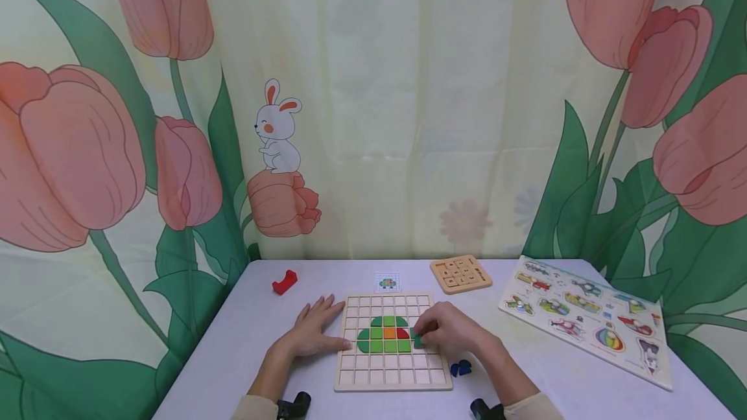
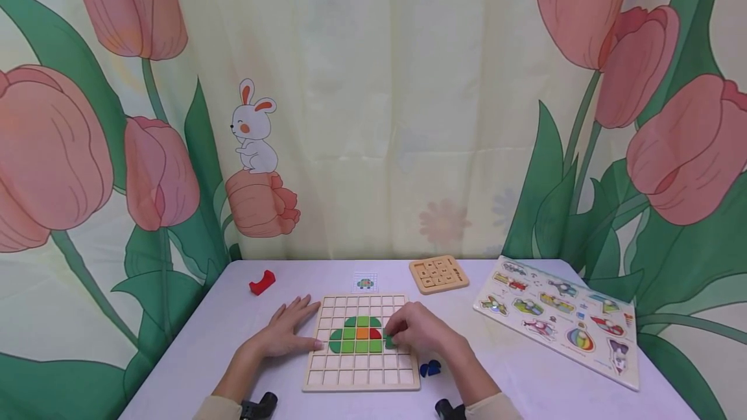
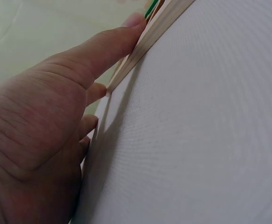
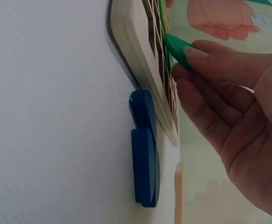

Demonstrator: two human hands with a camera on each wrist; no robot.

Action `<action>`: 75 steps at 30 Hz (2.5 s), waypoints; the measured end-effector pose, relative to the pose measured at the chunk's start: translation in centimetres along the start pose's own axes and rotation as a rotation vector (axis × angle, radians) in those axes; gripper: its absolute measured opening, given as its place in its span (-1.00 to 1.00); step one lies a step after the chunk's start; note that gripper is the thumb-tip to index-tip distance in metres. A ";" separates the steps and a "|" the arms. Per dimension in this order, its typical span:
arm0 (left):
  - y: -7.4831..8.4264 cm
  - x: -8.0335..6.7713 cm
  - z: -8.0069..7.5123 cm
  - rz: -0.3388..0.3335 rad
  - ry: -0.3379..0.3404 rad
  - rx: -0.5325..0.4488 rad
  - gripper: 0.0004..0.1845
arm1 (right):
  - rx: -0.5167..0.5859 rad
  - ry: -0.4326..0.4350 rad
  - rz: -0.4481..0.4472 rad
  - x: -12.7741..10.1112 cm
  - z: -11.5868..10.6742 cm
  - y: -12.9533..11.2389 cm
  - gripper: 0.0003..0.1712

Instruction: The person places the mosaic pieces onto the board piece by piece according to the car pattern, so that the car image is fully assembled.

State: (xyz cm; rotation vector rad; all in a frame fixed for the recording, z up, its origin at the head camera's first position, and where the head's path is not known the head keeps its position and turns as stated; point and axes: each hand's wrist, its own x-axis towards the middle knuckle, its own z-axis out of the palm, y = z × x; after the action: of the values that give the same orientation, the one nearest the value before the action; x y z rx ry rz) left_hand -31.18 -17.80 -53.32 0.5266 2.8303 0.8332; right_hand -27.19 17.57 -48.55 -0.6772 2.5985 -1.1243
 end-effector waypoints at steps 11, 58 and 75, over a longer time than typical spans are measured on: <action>0.1 0.0 -0.1 -0.002 0.004 0.002 0.12 | -0.023 -0.007 -0.036 0.1 0.5 -0.3 -0.82; -0.2 0.0 0.0 0.013 -0.002 -0.001 0.13 | -0.043 -0.055 -0.016 0.0 0.9 0.1 -0.75; -0.5 0.2 -0.1 0.020 0.002 -0.004 0.13 | -0.050 0.000 0.012 -3.1 -2.5 2.2 -0.83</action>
State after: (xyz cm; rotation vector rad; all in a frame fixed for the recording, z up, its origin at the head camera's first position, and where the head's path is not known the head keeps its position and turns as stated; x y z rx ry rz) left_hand -31.48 -18.14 -53.51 0.5548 2.8297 0.8431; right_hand -26.16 22.01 -48.40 -0.6713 2.6354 -1.0589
